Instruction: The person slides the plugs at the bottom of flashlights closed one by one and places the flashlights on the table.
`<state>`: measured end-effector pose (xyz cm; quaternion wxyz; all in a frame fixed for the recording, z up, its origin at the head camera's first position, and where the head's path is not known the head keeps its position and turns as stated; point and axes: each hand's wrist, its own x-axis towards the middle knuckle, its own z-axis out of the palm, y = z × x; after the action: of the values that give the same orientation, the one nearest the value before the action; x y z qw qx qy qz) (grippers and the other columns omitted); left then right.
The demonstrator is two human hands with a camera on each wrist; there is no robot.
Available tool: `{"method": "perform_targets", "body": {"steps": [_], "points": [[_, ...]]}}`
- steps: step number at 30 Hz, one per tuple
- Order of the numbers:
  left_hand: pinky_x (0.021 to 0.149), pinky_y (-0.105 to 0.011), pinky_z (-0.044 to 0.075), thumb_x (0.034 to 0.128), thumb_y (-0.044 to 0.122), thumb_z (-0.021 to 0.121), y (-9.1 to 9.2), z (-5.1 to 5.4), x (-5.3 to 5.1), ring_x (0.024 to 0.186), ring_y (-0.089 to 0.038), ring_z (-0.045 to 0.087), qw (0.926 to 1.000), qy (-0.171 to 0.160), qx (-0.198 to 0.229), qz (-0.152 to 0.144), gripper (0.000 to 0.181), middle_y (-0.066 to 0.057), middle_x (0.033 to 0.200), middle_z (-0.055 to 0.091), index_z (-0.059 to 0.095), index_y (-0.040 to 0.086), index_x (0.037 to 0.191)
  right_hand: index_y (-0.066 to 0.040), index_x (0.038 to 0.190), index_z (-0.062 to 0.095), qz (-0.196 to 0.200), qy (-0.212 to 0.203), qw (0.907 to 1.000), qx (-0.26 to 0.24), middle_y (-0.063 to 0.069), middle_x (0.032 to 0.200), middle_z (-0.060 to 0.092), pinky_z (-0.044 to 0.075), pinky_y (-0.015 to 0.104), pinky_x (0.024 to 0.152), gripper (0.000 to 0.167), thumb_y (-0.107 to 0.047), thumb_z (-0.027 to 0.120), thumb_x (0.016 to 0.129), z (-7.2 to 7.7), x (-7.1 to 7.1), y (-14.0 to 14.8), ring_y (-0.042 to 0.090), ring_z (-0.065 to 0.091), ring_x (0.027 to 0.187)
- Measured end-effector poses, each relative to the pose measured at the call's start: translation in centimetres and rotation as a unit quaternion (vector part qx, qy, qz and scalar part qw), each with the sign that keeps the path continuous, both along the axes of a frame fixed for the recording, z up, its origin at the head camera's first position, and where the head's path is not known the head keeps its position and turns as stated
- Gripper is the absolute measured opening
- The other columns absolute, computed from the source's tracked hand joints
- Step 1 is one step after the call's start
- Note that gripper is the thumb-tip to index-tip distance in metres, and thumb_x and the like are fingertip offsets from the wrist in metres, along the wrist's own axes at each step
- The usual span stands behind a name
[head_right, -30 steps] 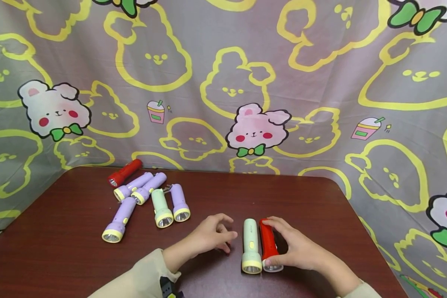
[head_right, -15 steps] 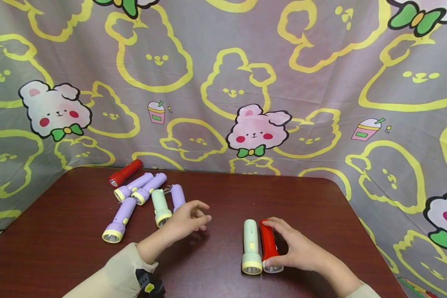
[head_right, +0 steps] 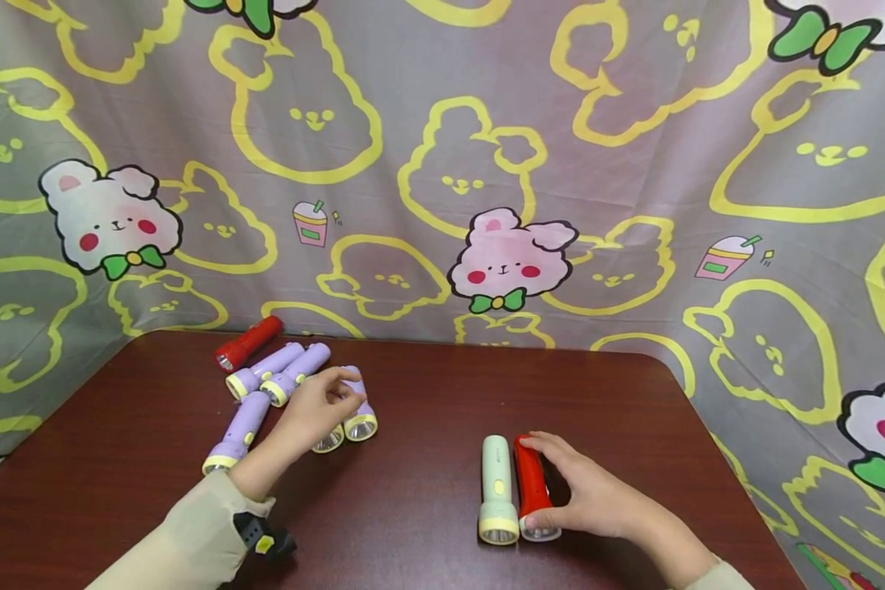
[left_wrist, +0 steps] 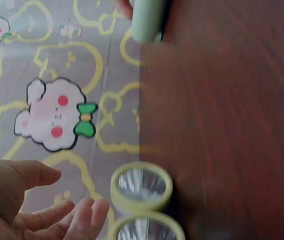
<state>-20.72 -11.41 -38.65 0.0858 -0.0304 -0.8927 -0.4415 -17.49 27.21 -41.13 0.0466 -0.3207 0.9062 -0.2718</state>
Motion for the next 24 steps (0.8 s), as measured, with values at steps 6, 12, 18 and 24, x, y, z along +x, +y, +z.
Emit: {"method": "perform_targets", "body": {"steps": [6, 12, 18, 24], "points": [[0.074, -0.032, 0.052, 0.0857, 0.011, 0.068, -1.6, -0.1, -0.9, 0.079, -0.021, 0.067, 0.9993, 0.008, -0.015, 0.032, 0.033, -0.011, 0.088, 0.071, 0.065, -0.002, 0.116, -0.019, 0.15, 0.04, 0.007, -0.002, 1.0, 0.003, 0.013, 0.158, 0.036, 0.049, 0.035, 0.101, 0.09, -0.054, 0.079, 0.078, 0.4, 0.3, -0.3, 0.035, 0.044, 0.135], [0.079, -0.038, 0.052, 0.0858, 0.012, 0.068, -2.5, -0.8, -1.6, 0.085, -0.025, 0.067, 0.9978, -0.01, -0.042, 0.051, 0.035, -0.013, 0.091, 0.072, 0.064, -0.004, 0.117, -0.026, 0.152, 0.038, 0.021, -0.007, 0.9997, 0.012, 0.007, 0.163, 0.027, 0.049, 0.044, 0.102, 0.091, -0.056, 0.078, 0.076, 0.5, 0.3, -0.9, 0.036, 0.034, 0.143], [0.085, -0.043, 0.053, 0.0869, 0.018, 0.071, -2.3, -0.7, -2.3, 0.092, -0.027, 0.068, 0.997, -0.034, -0.059, 0.037, 0.042, -0.016, 0.099, 0.071, 0.061, -0.004, 0.12, -0.026, 0.152, 0.039, 0.047, 0.028, 0.9983, 0.019, 0.001, 0.165, 0.024, 0.045, 0.046, 0.106, 0.09, -0.056, 0.078, 0.077, 0.2, 0.5, -1.1, -0.004, 0.005, 0.151], [0.085, -0.044, 0.053, 0.0862, 0.021, 0.072, -2.1, -0.8, -3.1, 0.092, -0.029, 0.066, 0.9945, -0.053, -0.083, 0.037, 0.045, -0.016, 0.101, 0.071, 0.061, -0.004, 0.122, -0.025, 0.153, 0.038, 0.054, 0.038, 0.9973, 0.03, 0.002, 0.165, 0.025, 0.046, 0.057, 0.101, 0.093, -0.063, 0.074, 0.076, -0.1, 0.5, -1.3, -0.02, -0.011, 0.142]]}}
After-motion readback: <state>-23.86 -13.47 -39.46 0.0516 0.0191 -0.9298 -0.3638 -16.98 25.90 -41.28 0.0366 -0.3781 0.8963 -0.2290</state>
